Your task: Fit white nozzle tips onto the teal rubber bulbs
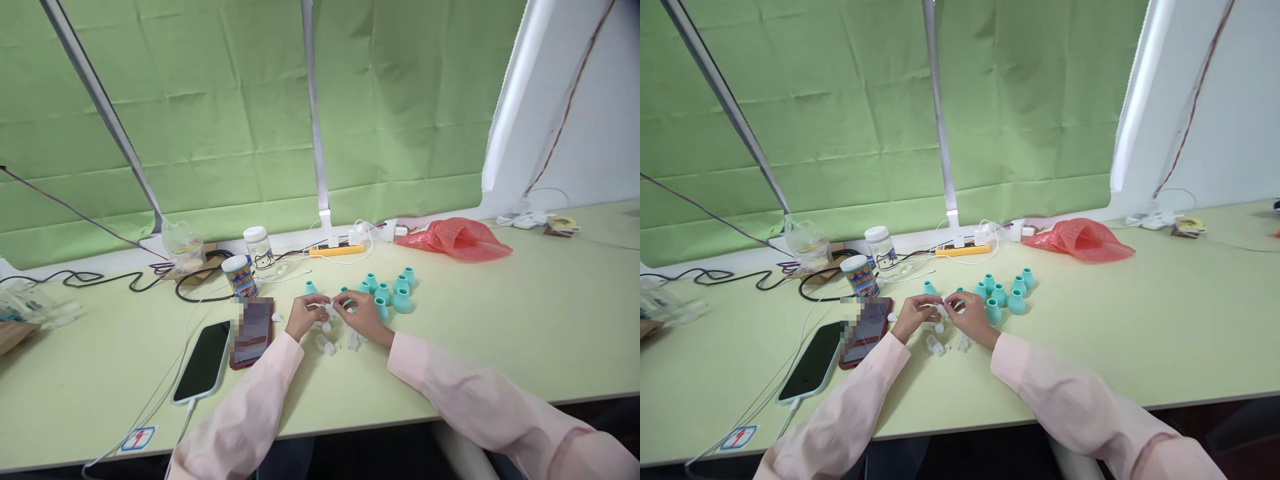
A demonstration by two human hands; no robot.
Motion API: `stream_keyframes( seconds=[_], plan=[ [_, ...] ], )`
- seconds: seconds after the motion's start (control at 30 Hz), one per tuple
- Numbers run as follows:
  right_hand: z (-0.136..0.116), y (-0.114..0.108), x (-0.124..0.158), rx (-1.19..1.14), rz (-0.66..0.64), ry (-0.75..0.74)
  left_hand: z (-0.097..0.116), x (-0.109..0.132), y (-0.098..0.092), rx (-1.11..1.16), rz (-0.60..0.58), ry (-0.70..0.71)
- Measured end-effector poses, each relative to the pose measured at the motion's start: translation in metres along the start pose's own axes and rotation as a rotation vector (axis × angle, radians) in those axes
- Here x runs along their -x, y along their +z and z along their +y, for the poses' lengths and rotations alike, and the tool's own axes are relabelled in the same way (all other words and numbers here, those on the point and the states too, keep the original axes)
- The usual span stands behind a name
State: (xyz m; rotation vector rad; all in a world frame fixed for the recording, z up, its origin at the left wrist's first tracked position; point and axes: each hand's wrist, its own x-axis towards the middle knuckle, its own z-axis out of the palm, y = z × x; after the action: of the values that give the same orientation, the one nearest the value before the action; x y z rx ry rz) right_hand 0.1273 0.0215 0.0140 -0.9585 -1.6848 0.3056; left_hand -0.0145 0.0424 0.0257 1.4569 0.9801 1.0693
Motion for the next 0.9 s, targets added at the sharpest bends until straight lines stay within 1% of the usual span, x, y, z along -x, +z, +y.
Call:
stream_keyframes(
  seconds=[0.07, 0.17, 0.23, 0.3, 0.4, 0.5, 0.63, 0.7, 0.83, 0.9],
  plan=[
    [0.001, 0.0, 0.001, 0.045, -0.034, -0.02, -0.001, 0.0, -0.001, -0.029, 0.026, 0.006],
    [0.005, 0.001, 0.002, 0.158, -0.134, -0.041, -0.002, -0.001, -0.002, -0.059, 0.092, 0.03],
    [0.007, 0.002, 0.004, 0.245, -0.201, -0.028, -0.003, -0.001, -0.003, -0.074, 0.127, 0.047],
    [0.008, 0.002, 0.005, 0.3, -0.235, -0.005, -0.003, -0.001, -0.003, -0.09, 0.136, 0.051],
    [0.006, 0.002, 0.004, 0.263, -0.204, 0.032, -0.002, -0.001, -0.001, -0.081, 0.109, 0.048],
    [0.003, 0.002, 0.003, 0.131, -0.16, 0.053, 0.0, 0.001, 0.001, -0.025, 0.053, 0.068],
    [0.002, 0.004, 0.003, -0.022, -0.154, 0.049, 0.006, 0.004, 0.003, 0.006, -0.006, 0.074],
    [0.003, 0.005, 0.004, -0.027, -0.118, 0.042, 0.007, 0.007, 0.004, -0.083, 0.002, 0.123],
    [0.006, 0.006, 0.005, 0.033, -0.051, 0.032, 0.006, 0.009, 0.005, -0.373, 0.049, 0.325],
    [0.007, 0.006, 0.005, 0.055, -0.023, 0.027, 0.004, 0.009, 0.005, -0.426, 0.034, 0.365]
  ],
)
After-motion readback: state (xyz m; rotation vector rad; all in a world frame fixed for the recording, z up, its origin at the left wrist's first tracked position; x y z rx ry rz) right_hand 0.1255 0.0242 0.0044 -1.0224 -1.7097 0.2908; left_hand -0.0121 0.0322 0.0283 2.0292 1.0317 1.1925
